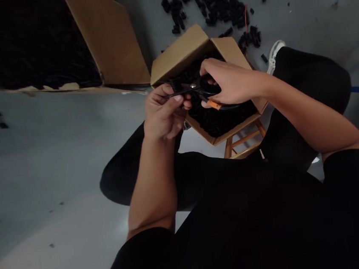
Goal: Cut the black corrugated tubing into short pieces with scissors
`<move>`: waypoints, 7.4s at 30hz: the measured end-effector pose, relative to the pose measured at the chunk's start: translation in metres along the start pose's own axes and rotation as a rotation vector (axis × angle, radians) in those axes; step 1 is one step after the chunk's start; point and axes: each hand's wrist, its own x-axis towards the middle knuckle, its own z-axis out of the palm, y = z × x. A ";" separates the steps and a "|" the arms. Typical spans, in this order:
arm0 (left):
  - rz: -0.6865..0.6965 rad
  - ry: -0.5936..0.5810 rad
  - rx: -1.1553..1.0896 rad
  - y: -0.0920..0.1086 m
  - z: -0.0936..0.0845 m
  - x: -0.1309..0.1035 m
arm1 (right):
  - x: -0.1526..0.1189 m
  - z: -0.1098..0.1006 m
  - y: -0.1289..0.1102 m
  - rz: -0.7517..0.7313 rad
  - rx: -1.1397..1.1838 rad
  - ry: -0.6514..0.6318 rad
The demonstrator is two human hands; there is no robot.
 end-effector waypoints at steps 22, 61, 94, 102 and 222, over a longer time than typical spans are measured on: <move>-0.094 -0.022 0.032 0.002 -0.010 -0.004 | -0.008 -0.005 -0.013 0.029 -0.052 -0.048; 0.140 0.241 0.365 -0.053 -0.023 0.005 | -0.001 0.038 0.002 0.155 -0.138 -0.033; -0.498 -0.448 0.068 -0.012 -0.019 -0.044 | -0.024 0.038 0.003 0.043 -0.078 -0.306; -0.548 -0.434 0.012 -0.020 -0.024 -0.045 | -0.025 0.048 0.015 -0.100 0.030 -0.224; -0.111 0.039 1.603 0.132 -0.095 -0.039 | 0.064 0.179 0.174 0.604 -0.660 -0.236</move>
